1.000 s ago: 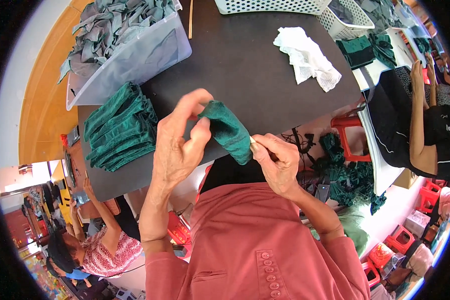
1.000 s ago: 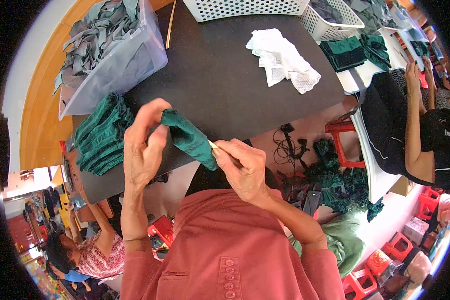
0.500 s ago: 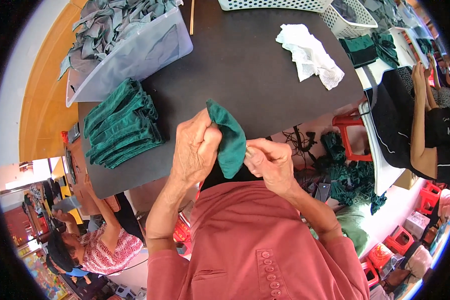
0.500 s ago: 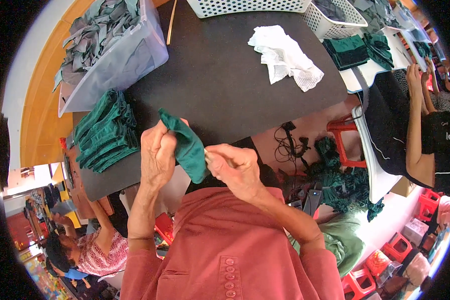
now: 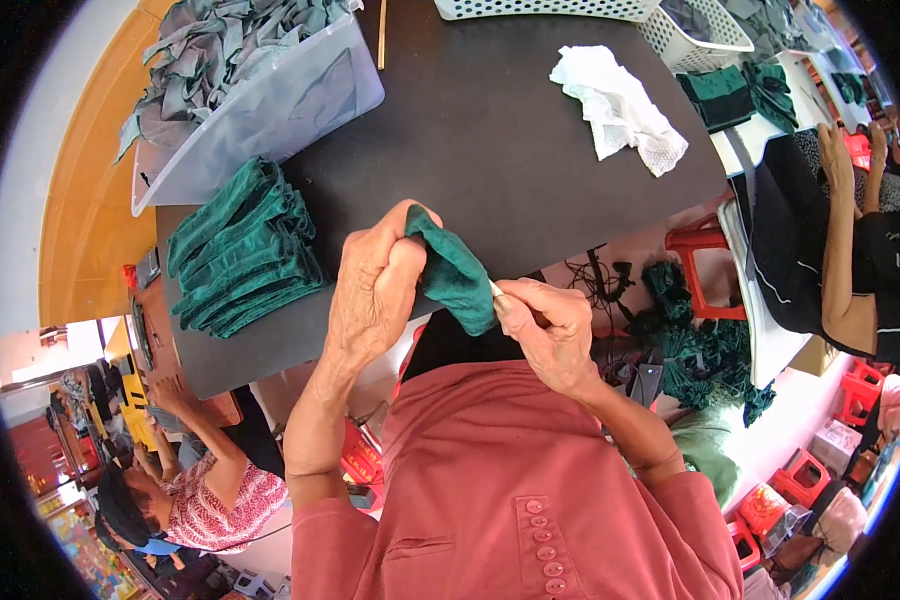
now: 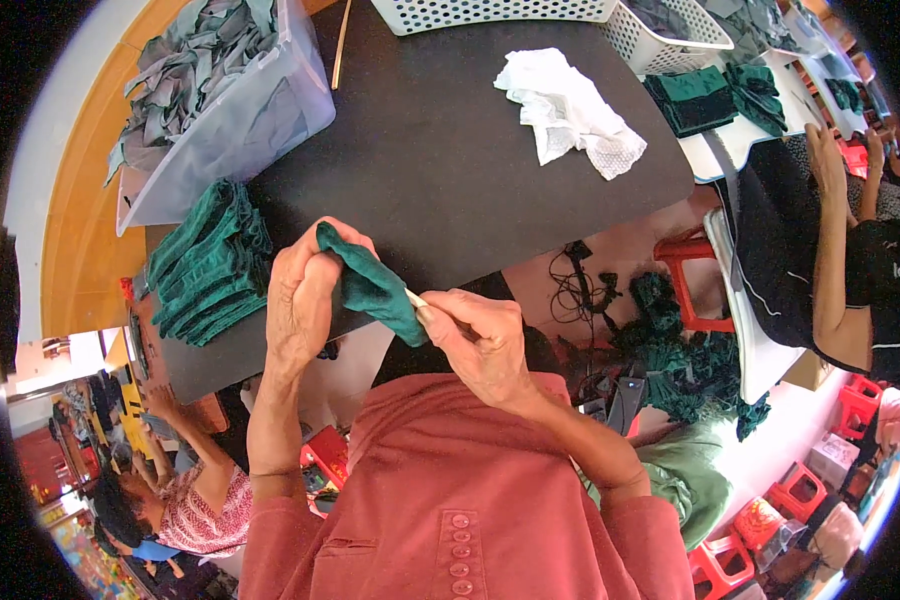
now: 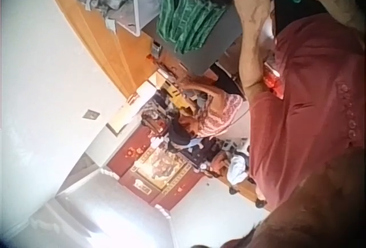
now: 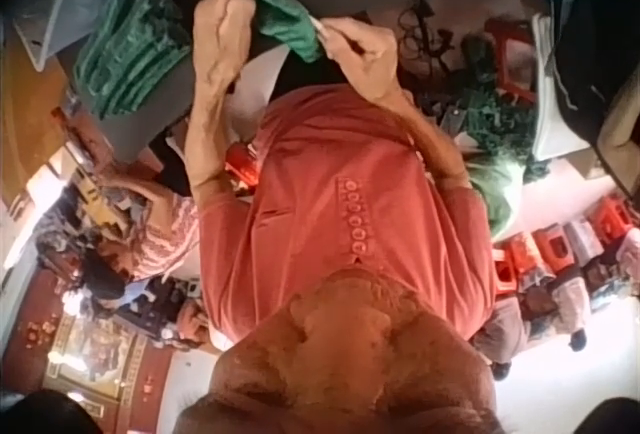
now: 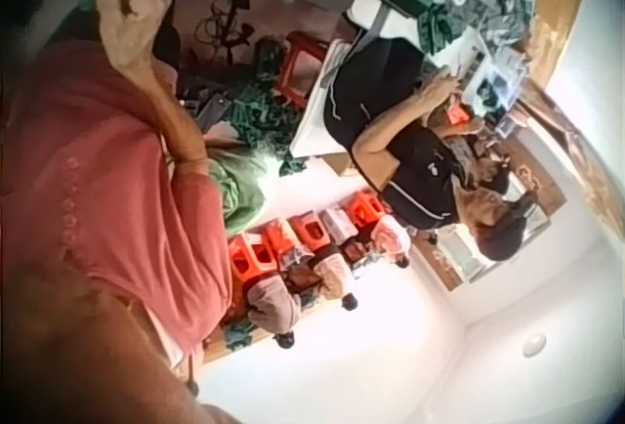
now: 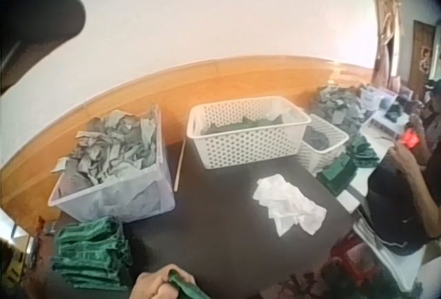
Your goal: Manually turning small green fabric tubes right-side out using a thin wooden stick.
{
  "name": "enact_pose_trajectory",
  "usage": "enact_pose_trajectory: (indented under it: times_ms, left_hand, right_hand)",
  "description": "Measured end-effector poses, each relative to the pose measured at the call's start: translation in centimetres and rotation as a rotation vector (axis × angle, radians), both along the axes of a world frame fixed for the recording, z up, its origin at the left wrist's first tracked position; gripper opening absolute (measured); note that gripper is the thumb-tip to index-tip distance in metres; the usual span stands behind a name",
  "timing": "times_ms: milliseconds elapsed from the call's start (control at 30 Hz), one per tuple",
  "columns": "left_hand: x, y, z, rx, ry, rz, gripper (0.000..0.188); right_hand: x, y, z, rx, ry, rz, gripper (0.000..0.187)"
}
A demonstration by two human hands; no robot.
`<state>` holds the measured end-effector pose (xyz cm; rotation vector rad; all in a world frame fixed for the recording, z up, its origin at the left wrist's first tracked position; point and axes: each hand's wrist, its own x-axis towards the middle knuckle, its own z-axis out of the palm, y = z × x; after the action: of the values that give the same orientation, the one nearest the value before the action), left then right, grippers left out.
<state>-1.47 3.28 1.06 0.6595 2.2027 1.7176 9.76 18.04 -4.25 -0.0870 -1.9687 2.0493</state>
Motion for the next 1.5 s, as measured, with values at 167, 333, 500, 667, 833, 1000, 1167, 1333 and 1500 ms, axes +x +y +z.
enact_pose_trajectory:
  times_ms: [167, 333, 500, 667, 833, 1000, 1167, 1333, 1500]
  left_hand:
    - [0.6, 0.4, -0.1, -0.164, 0.087, 0.01, 0.025]
    - [0.4, 0.3, 0.1, -0.174, 0.125, 0.067, 0.025]
    - [0.4, 0.4, 0.3, -0.154, 0.097, 0.091, 0.02]
    - [0.2, 0.5, -0.2, -0.246, 0.388, 0.13, 0.017]
    - [0.7, 1.8, 0.4, -0.143, 0.367, 0.094, 0.01]
    - [0.8, 1.4, 1.1, -0.152, 0.183, 0.061, 0.009]
    - [1.2, 1.7, 1.3, -0.103, 0.187, 0.078, 0.007]
    - [0.7, 1.7, 0.0, -0.181, 0.358, 0.015, 0.018]
    - [0.6, 2.3, 0.9, -0.117, 0.188, 0.007, 0.011]
  right_hand:
    - [-0.2, -1.1, -0.4, -0.067, 0.038, -0.065, 0.02]
    - [-0.6, -0.8, -0.2, -0.07, -0.012, -0.073, 0.012]
    - [-0.7, -0.3, 0.4, 0.389, 0.03, -0.196, 0.015]
    - [-1.2, -1.0, 0.2, 0.584, 0.221, -0.387, 0.019]
    - [0.6, -2.7, 0.1, -0.894, -0.251, 0.178, 0.022]
    - [0.4, -1.7, 0.0, -0.291, -0.066, 0.017, 0.022]
    - [-0.2, -1.0, 1.4, 0.452, 0.078, -0.316, 0.02]
    - [0.4, -1.2, 0.5, -0.267, -0.079, 0.018, 0.021]
    - [0.4, -0.7, 0.3, -0.366, -0.142, 0.1, 0.029]
